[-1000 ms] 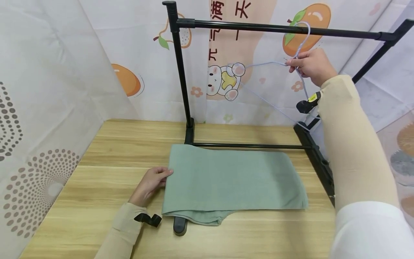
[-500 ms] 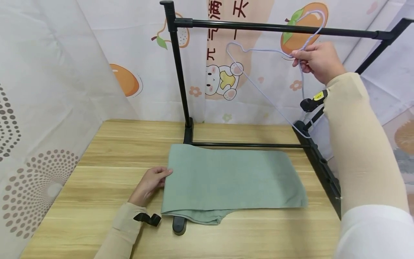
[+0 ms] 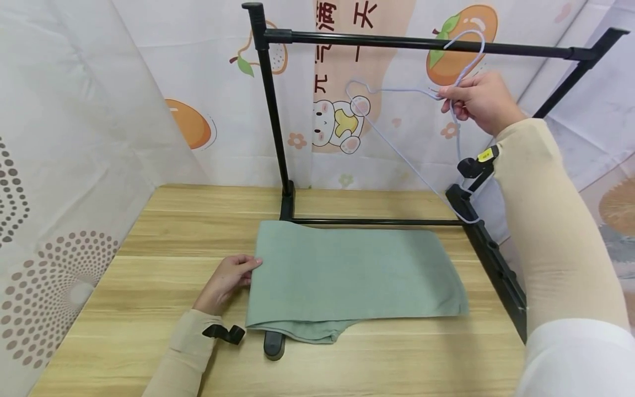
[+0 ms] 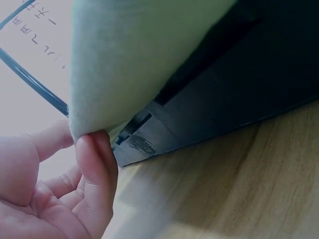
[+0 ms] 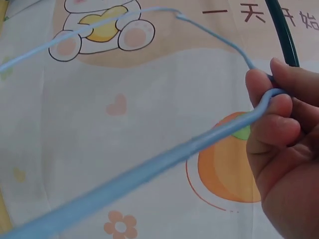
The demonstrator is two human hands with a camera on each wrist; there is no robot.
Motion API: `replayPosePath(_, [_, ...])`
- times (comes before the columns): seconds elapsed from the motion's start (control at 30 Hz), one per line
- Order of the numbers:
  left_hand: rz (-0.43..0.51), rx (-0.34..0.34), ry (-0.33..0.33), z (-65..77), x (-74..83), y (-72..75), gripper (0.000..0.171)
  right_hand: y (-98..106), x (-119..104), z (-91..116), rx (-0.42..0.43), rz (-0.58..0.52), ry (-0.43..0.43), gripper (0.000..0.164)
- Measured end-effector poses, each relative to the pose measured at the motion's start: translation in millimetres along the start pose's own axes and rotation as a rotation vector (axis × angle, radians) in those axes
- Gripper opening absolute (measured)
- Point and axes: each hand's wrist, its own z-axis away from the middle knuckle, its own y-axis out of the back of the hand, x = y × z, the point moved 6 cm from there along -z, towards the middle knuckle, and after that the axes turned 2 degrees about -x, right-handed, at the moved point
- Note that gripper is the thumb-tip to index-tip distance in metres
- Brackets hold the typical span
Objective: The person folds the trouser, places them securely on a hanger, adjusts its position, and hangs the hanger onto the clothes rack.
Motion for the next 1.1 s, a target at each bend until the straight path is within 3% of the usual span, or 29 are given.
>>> replayPosePath(0.4, [-0.011, 0.003, -0.005, 0.9, 1.2, -0.5, 0.037, -23.1, 6.7, 10.5, -0.015, 0.194, -0.002, 0.022])
replayPosePath(0.7, [0.006, 0.000, 0.008, 0.1, -0.6, -1.2, 0.031, -36.6, 27.8, 25.9, 0.019, 0.339, -0.025, 0.024])
replayPosePath(0.9, [0.004, -0.014, -0.001, -0.6, -1.2, -1.8, 0.037, -49.1, 47.4, 36.8, 0.007, 0.378, -0.018, 0.026])
replayPosePath(1.1, [-0.001, -0.010, -0.001, -0.8, -2.3, -1.3, 0.044, -65.8, 62.6, 46.1, 0.002, 0.313, -0.036, 0.024])
